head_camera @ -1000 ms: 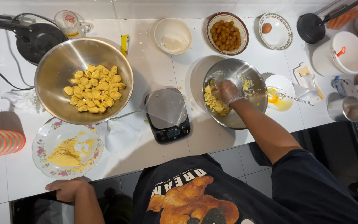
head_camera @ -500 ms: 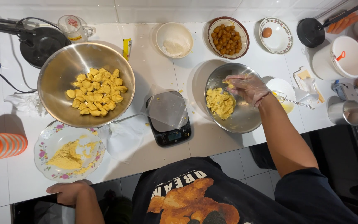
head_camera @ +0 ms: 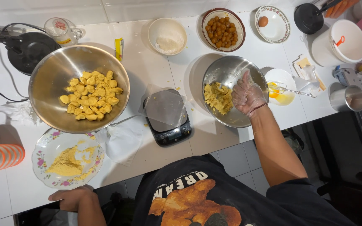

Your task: Portioning cookie dough by weighing individual pieces on a digital scale to ensure consistent size.

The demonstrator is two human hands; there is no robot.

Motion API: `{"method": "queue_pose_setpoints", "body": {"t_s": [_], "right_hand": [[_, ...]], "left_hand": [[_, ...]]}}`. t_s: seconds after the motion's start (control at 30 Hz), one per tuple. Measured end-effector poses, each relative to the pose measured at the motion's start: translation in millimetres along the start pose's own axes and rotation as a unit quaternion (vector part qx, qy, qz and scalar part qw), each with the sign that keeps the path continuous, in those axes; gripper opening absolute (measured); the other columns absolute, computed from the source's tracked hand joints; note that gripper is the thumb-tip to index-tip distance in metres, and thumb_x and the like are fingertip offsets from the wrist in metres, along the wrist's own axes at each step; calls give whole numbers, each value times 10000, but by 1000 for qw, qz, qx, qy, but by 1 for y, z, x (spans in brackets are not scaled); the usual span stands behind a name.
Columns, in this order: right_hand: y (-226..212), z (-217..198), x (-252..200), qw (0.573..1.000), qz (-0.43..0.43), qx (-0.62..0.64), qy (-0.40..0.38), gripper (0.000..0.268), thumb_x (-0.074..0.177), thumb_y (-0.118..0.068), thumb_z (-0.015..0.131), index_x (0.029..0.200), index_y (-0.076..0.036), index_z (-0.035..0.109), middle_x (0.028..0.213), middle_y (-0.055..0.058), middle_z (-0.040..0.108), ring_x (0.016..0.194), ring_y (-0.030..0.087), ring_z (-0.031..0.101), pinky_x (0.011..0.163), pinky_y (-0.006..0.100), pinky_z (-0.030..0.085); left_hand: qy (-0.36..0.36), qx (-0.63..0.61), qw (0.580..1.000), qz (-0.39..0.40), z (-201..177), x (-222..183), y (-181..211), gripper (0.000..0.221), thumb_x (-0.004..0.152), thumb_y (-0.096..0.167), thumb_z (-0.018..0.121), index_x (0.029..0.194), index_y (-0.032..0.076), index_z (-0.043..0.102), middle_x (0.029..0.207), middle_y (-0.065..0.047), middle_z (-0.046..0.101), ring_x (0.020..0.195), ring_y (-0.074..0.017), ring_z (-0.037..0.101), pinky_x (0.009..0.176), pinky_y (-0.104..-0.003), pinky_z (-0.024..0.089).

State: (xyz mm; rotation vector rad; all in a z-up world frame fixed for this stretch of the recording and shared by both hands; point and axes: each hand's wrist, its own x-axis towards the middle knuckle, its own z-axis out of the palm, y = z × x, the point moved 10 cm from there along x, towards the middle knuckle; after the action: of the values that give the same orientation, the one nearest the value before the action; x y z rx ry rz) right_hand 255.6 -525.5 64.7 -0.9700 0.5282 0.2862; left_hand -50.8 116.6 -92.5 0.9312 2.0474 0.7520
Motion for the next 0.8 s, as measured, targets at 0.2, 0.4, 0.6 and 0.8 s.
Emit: {"method": "queue_pose_setpoints", "body": {"t_s": [0.2, 0.4, 0.6, 0.8], "right_hand": [[4, 1, 1, 996, -20, 24, 85, 642, 1109, -373, 490, 497, -243, 345, 382, -44, 281, 279, 104, 185, 295, 250, 51], [5, 85, -27, 992, 8, 62, -106, 410, 992, -467, 641, 860, -82, 697, 805, 83, 659, 732, 192, 641, 637, 300, 553], [37, 142, -48, 993, 66, -94, -20, 372, 925, 28, 551, 1288, 102, 580, 1219, 329, 653, 1167, 418, 664, 973, 430, 589], [106, 146, 7, 939, -81, -326, -71, 342, 942, 29, 628, 1282, 20, 670, 1050, 167, 592, 888, 280, 759, 778, 297, 673]], "left_hand": [[-24, 11, 999, -41, -8, -18, 6, 741, 805, 703, 330, 959, 120, 760, 1010, -19, 817, 944, -248, 787, 751, -382, 668], [-40, 36, 998, -18, -7, -19, 10, 721, 837, 707, 310, 842, 139, 754, 889, -6, 813, 842, -239, 795, 713, -380, 650], [10, 61, 998, 17, -14, -14, 12, 754, 864, 714, 357, 848, 94, 786, 889, -93, 811, 835, -320, 784, 739, -450, 635], [-11, -5, 992, 129, -26, -52, 39, 663, 996, 599, 445, 964, 20, 766, 1021, -243, 764, 985, -357, 761, 862, -463, 604]]}}
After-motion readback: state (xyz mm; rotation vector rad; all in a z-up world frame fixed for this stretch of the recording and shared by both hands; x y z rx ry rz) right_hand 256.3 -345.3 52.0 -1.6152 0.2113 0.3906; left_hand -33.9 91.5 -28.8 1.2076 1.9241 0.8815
